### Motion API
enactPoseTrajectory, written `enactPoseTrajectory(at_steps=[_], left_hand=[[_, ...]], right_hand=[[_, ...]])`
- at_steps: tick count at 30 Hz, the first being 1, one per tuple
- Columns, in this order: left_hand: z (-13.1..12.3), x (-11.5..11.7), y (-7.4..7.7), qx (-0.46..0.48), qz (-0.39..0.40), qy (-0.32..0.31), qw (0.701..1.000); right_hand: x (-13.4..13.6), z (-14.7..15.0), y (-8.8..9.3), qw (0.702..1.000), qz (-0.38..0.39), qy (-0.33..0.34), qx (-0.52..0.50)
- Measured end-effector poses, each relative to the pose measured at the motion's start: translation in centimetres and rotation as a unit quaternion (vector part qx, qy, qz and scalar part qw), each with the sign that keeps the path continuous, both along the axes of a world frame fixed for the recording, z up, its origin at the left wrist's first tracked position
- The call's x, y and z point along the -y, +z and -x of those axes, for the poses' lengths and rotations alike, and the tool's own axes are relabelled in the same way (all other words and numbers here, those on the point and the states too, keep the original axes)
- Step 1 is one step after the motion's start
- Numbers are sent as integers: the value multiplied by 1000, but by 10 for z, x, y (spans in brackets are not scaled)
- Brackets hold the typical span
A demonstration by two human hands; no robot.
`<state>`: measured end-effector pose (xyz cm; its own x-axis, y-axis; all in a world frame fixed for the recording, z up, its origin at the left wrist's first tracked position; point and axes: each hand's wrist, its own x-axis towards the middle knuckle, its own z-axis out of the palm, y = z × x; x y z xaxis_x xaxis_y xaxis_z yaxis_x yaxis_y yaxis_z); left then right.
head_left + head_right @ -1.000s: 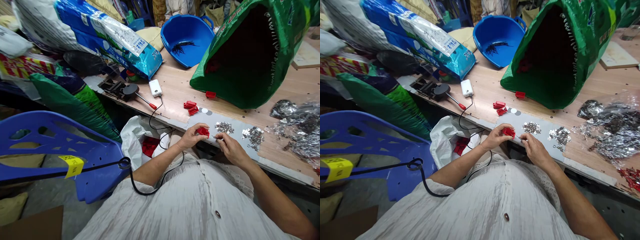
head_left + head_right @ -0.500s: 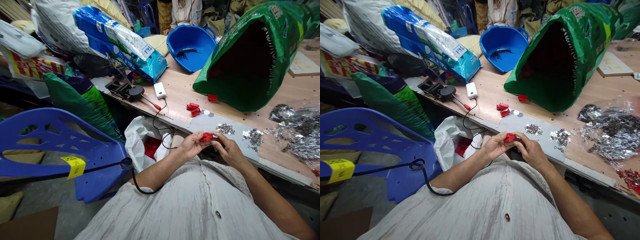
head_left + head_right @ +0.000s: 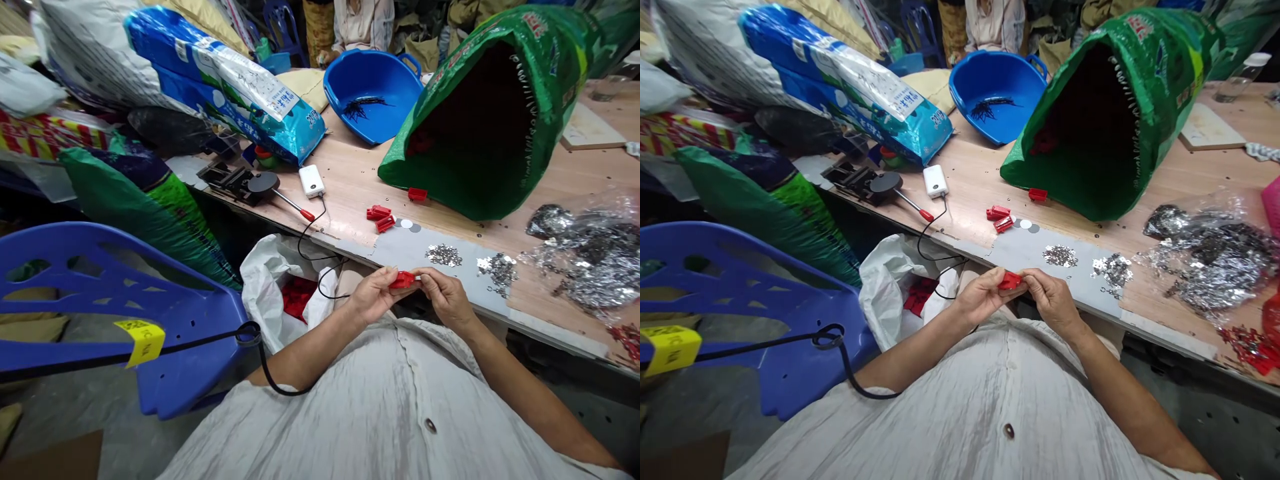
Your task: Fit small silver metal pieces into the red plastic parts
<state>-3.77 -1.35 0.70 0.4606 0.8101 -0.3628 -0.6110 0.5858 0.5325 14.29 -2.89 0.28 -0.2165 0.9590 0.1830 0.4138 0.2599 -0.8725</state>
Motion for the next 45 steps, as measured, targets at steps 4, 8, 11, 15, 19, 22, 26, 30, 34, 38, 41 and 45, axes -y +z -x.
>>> enactPoseTrajectory(at_steps=[4,8,11,15,19,22,26,30,34,38,41,45], left_hand=[[53,-1,12,-143,-79,-31,986],[138,2,28,-323,-139,-65,934],[196,5,29,-501,-171,-131,838],[225,3,20,-669,-184,-108,712],[192,-1,32,-612,-195,-157,750],[148,-10,47,-530,-240,-216,784],[94,-44,38,-521,-341,-108,775],[57,-94,9,-612,-403,5,680],[35,-127,-12,-670,-415,4,616],[23,-139,-24,-690,-439,-24,575],[18,-141,-27,-698,-432,-20,570],[14,-135,-22,-618,-361,14,698]], right_hand=[[6,-16,-2,998,43,-21,33],[12,-63,-13,981,61,-140,120],[14,-100,-25,952,35,-231,198],[9,-122,-34,914,11,-267,305],[0,-116,-35,894,-2,-268,360],[-5,-109,-33,883,0,-266,387],[-5,-111,-30,883,16,-253,394],[-5,-124,-28,909,71,-231,340],[-8,-136,-27,929,123,-205,283],[-8,-139,-25,928,146,-192,284],[-7,-137,-23,929,134,-186,289],[-3,-134,-22,939,93,-196,268]])
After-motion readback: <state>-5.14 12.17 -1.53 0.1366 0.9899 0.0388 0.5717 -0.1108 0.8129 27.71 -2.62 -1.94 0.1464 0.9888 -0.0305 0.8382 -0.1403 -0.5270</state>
